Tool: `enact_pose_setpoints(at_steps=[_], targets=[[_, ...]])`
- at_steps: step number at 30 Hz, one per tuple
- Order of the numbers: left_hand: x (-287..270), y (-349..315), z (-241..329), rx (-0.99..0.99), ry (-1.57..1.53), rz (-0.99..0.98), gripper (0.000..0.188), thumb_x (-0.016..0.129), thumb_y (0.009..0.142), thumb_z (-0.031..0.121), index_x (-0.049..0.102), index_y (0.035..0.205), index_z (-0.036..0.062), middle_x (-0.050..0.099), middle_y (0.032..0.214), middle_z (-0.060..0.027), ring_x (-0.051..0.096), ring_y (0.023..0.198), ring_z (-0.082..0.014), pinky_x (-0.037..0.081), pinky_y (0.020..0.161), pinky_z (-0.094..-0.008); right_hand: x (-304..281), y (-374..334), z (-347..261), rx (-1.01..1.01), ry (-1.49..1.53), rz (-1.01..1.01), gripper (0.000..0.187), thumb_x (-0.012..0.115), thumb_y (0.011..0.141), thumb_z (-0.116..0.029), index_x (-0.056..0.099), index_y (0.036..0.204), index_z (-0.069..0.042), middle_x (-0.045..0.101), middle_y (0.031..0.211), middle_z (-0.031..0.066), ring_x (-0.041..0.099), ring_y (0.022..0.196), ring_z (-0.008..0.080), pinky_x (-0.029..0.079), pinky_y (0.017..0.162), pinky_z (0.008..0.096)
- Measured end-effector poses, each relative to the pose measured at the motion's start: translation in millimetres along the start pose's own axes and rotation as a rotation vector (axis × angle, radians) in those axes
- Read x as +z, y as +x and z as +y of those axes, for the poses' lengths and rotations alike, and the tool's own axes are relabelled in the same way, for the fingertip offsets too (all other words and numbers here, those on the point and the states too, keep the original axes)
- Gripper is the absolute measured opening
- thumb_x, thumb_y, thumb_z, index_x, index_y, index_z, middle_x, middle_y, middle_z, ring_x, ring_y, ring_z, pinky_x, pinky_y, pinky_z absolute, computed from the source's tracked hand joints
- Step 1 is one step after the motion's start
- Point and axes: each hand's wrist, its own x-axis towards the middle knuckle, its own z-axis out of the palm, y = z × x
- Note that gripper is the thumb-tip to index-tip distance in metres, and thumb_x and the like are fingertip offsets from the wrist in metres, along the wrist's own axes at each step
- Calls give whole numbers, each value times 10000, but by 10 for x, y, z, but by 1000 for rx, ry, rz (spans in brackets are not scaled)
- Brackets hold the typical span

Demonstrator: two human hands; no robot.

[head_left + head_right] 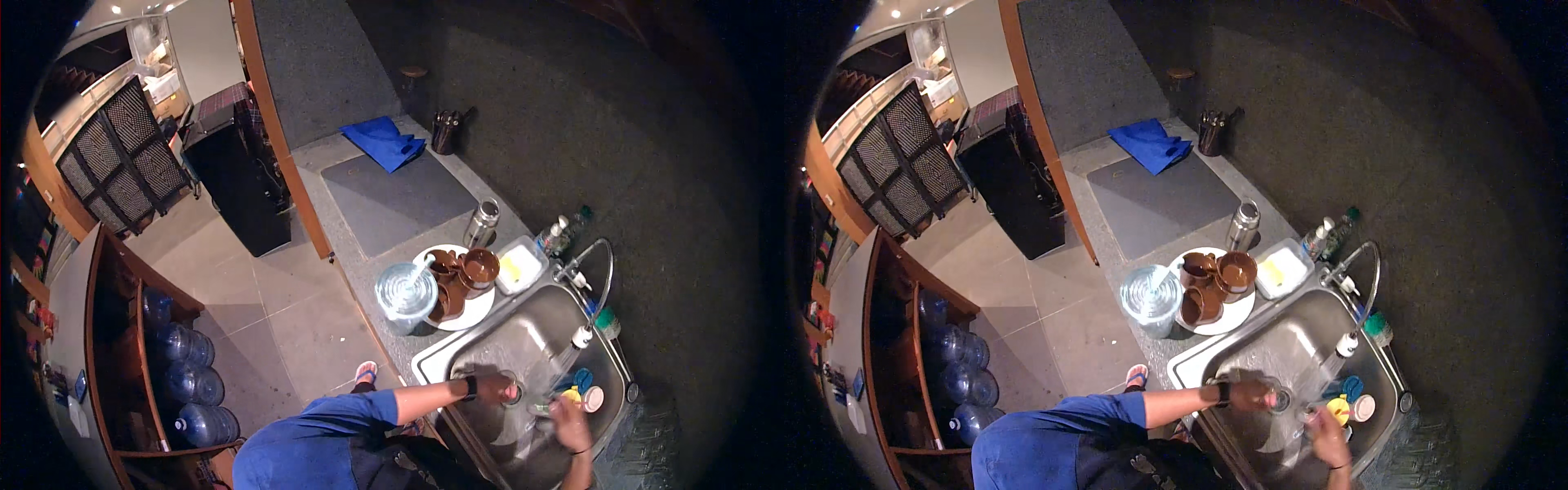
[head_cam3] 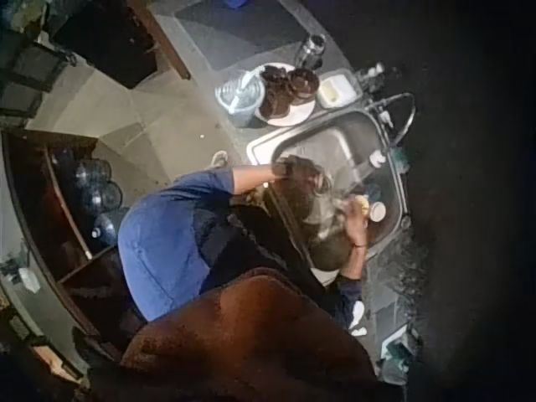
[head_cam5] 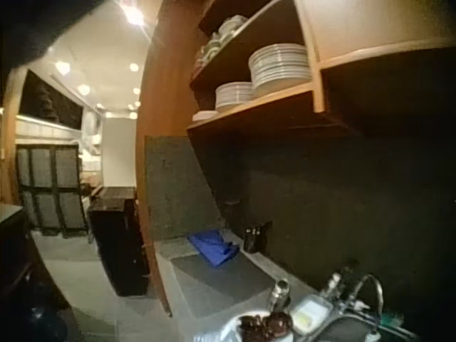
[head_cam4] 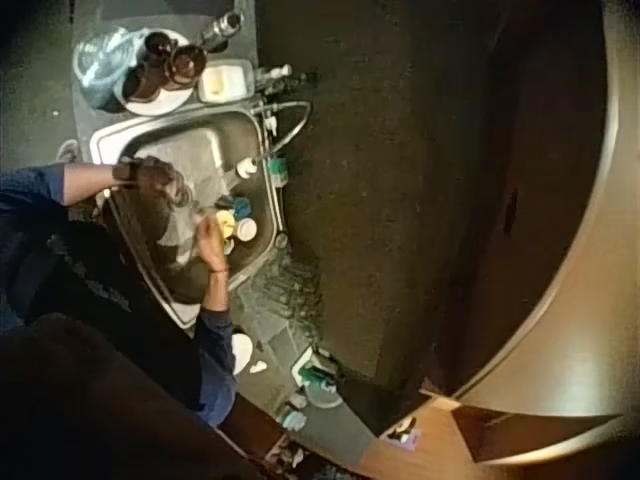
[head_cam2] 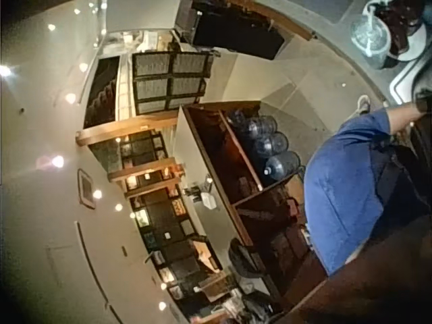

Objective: The person washes several items in a sink including a plastic container, a glass jar, and coffee mugs by scrubbing them with a sponge and rinsing them under running water.

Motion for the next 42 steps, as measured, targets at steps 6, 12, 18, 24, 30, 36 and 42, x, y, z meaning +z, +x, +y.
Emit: enact_pose_setpoints(at_steps=[6,12,18,24,30,36,42], targets=[[-1865,-1001,1660,-302,-932,-270,210,472,996,234,533,1105,66,552,940,-2,554,827,-100,477,690,-253,-555,2143,-2933,-660,15,439,153,507,970,-158,550,921,-19,517,907,68,502,855,151,420,761,285],[-2672,-3108,1201,-495,-1252,-253,344,517,1003,296,503,1271,82,570,1060,19,553,912,-80,472,769,-258,-104,5242,-4122,-417,-119,387,282,590,947,-282,637,949,-4,629,766,59,544,713,155,443,715,295],[-3659,-4799,1414,-954,-890,232,481,494,1000,406,507,1324,51,591,1125,-17,560,985,-120,468,826,-278,522,8135,-3262,-31,-158,632,314,605,888,-354,699,934,-58,703,864,155,693,799,272,522,760,411],[-2380,-6985,1757,-1641,-686,852,426,537,941,491,596,1106,103,640,1052,-74,591,853,-173,480,698,-336,1379,8907,-3349,56,-623,881,235,591,871,-208,680,1017,-48,695,930,157,691,863,307,560,751,436],[-2051,-6943,2180,-1926,-1058,1289,400,542,937,473,596,1093,109,647,1037,-73,598,829,-183,473,665,-335,1566,9397,-3026,230,-668,477,412,661,801,-300,660,1153,-86,605,1261,163,607,1135,327,498,950,411],[-1827,-7043,2285,-1730,-1362,1415,373,548,932,455,597,1080,116,654,1022,-72,604,806,-194,465,633,-334,1577,9301,-2831,137,-790,523,512,650,782,-324,624,1241,-99,590,1290,156,573,1167,346,467,969,423],[-1499,-7612,2594,-1290,-1892,1382,347,553,927,437,597,1066,122,661,1007,-72,611,782,-205,457,600,-334,862,8103,-4486,-453,-912,151,412,624,878,-332,640,1172,-45,659,1150,155,625,1039,303,492,888,415]])
